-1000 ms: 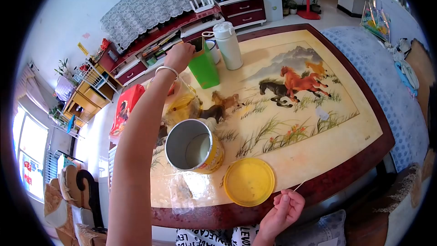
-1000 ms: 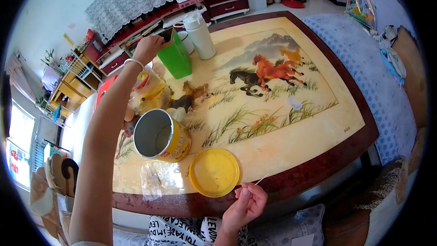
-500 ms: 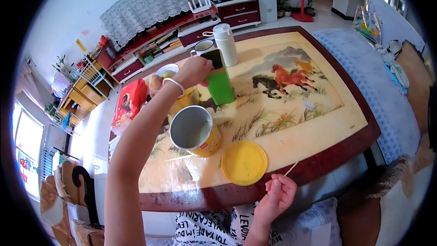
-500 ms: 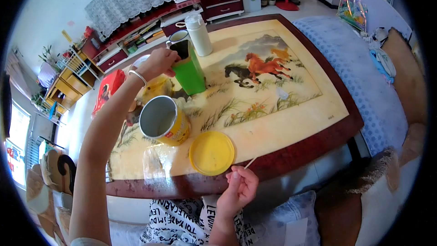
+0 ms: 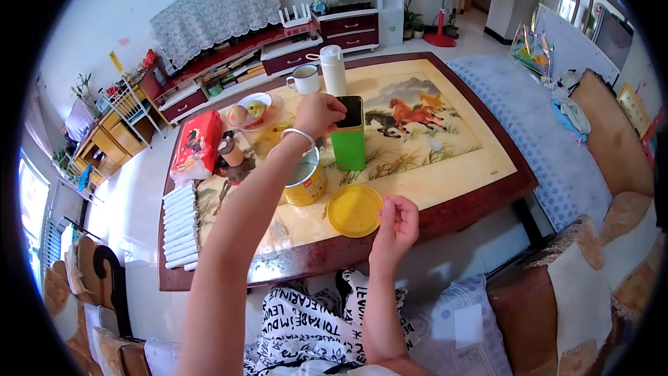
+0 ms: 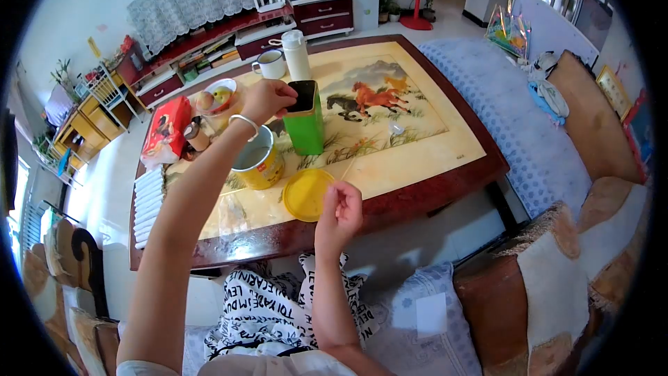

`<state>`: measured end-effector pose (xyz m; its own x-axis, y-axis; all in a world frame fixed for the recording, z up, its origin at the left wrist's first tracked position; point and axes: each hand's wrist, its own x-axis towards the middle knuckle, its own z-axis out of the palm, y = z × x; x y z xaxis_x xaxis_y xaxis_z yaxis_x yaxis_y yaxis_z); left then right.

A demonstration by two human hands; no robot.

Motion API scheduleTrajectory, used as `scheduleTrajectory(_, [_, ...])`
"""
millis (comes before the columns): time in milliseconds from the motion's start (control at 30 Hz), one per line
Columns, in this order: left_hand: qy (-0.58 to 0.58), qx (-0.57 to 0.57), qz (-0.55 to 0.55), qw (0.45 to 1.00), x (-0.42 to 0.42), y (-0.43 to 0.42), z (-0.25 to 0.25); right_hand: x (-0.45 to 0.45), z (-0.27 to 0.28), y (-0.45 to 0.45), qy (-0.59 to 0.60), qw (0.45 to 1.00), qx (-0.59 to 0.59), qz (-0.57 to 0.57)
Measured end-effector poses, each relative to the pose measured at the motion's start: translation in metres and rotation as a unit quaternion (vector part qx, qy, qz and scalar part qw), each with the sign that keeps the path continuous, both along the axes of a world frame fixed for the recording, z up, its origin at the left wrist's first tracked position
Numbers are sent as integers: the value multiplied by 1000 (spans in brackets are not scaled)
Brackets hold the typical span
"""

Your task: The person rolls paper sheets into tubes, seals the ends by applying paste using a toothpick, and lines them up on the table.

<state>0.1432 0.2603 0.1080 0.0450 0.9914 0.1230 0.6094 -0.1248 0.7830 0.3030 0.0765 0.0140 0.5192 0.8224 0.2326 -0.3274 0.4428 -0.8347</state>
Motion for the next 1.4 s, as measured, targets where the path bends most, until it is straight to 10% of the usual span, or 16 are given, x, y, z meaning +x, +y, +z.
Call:
scheduleTrajectory(333, [-156,124,94,975,-43,-200,-25,-67,44,33,-75,986,84,126])
scheduleTrajectory(533, [-31,94,260,961,-124,-345,-83,-106,16,3,-109,962,41,248])
scheduleTrajectory(600, [169,68,365,913,-197,-379,-99,-127,15,-17,-158,946,34,281])
scheduleTrajectory(733, [285,95,339,892,-274,-387,-110,-142,20,-33,-129,898,-9,420])
scheduleTrajectory(867, [317,57,251,913,-319,-362,-107,-127,81,-77,298,772,28,561])
scheduleTrajectory(1133, [301,-37,96,948,-349,-338,-113,-131,128,-115,449,606,241,610])
scheduleTrajectory(1400, [316,-113,59,940,-345,-331,-102,-164,131,-117,404,631,311,584])
